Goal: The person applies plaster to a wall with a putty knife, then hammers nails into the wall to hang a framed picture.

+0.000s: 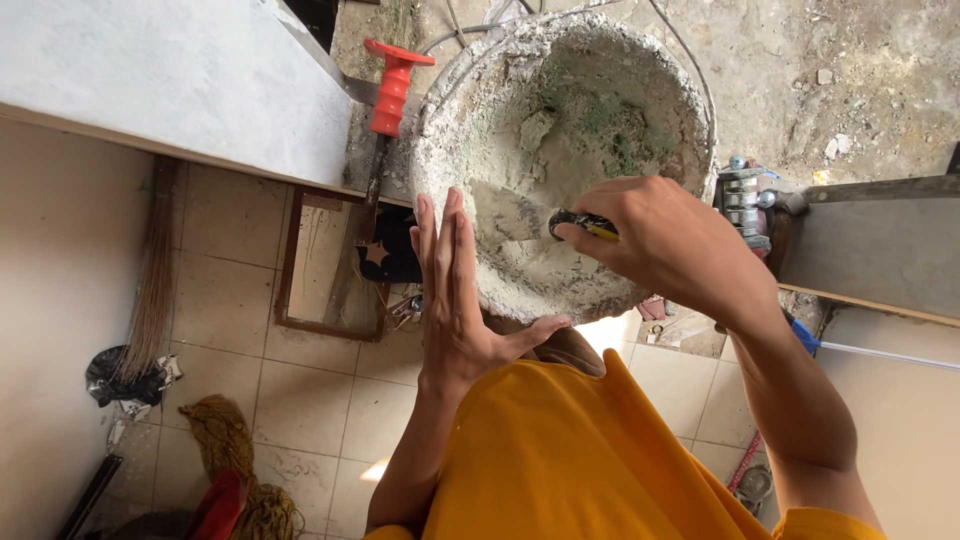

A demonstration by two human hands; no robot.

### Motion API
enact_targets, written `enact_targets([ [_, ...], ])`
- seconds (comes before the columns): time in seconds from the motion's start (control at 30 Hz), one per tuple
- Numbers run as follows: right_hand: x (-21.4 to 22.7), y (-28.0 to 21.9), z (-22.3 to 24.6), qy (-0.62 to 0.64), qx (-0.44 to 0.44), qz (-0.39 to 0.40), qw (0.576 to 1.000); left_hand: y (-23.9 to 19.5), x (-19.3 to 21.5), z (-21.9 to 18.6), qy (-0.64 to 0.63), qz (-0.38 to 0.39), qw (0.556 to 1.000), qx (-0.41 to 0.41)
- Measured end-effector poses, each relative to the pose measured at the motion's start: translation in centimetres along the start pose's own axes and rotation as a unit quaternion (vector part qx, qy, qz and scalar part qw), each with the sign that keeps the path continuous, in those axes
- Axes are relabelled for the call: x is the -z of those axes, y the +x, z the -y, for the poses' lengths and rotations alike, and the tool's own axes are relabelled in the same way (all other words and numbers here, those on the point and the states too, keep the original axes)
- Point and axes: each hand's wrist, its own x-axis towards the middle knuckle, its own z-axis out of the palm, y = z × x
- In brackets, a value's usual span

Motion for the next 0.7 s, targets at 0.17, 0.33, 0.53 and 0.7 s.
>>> enact_targets([
  [0.17, 1.3, -1.2, -0.8, 0.019, -0.042, -0.009, 0.999, 0.2, 0.0, 0.1, 0.014, -0.001, 1.000, -0.006],
  [0.33, 3.0, -3.4, -1.4, 0.114, -0.136, -0.027, 0.984, 0.4, 1.0, -0.5, 0.035, 0.009, 0.999, 0.012],
  [0.53, 1.7, -9.6, -2.8, 0.350, -0.156, -0.125, 0.915, 1.7, 2.3, -2.9, 0.018, 0.007, 1.000, 0.009],
  [0.7, -2.8, -15.3, -3.9, 0.618, -0.036, -0.206, 0.758, 2.8, 1.7, -6.9, -0.014, 0.051, 0.998, -0.032],
])
